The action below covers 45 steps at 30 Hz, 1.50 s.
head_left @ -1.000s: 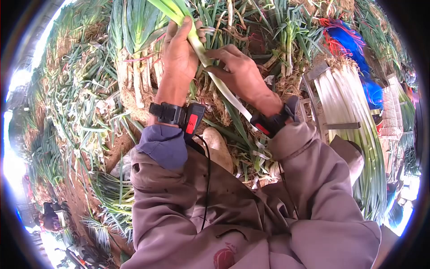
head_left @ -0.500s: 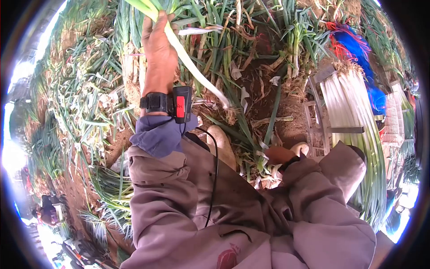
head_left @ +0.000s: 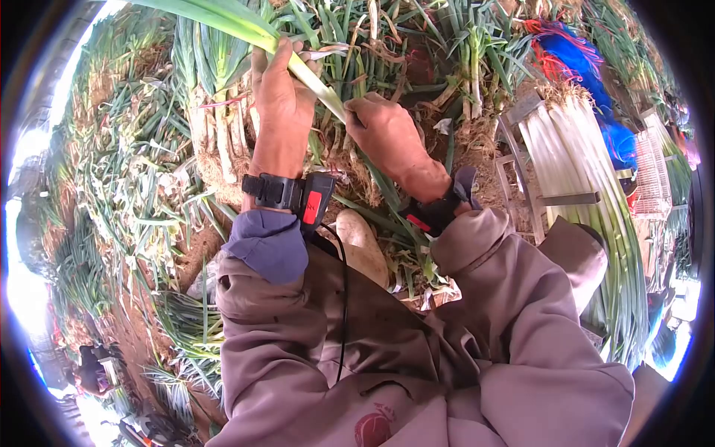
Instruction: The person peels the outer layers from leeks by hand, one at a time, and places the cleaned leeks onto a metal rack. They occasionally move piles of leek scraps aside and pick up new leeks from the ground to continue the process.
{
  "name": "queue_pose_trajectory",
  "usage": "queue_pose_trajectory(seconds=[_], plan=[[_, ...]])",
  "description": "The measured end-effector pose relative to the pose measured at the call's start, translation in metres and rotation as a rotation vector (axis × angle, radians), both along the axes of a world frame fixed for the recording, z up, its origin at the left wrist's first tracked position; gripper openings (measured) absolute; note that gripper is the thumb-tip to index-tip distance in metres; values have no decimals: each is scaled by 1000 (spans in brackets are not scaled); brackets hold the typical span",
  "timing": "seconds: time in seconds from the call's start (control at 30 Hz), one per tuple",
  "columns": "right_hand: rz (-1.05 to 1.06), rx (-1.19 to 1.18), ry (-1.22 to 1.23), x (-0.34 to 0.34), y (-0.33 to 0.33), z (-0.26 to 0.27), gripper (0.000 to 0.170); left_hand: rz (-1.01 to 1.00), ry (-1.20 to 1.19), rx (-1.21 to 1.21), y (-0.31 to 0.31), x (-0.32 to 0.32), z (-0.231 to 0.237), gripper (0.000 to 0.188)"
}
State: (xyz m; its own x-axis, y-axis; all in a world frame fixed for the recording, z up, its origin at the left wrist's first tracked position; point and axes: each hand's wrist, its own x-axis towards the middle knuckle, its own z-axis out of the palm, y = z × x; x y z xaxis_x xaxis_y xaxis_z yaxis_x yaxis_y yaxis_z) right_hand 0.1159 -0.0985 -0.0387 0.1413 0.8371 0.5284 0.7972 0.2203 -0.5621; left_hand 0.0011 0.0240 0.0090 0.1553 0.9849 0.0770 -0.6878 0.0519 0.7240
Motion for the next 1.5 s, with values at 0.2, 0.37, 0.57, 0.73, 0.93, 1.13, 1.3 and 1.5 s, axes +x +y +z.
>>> queue_pose_trajectory(seconds=[0.2,0.37,0.57,0.73,0.93,1.13,1.3,1.5], plan=[[-100,-57,123,17,2,-13,17,7,-7,64,1,0,1,28],[246,-145,1093,49,-58,17,14,198,99,40,17,-18,15,26],[241,-405,1146,95,-98,27,8,392,186,36,41,-36,12,24],[331,-660,-321,99,-154,-174,18,321,69,-58,43,-38,8,36],[271,-670,707,50,-77,-75,44,190,-243,-150,17,-5,13,32],[344,75,1539,41,-25,8,44,-57,-236,-125,-36,34,-6,38],[279,194,1237,68,-31,31,28,-442,75,-99,-65,65,-38,32],[-153,574,683,225,-96,134,12,-605,389,-131,-70,105,-48,38]])
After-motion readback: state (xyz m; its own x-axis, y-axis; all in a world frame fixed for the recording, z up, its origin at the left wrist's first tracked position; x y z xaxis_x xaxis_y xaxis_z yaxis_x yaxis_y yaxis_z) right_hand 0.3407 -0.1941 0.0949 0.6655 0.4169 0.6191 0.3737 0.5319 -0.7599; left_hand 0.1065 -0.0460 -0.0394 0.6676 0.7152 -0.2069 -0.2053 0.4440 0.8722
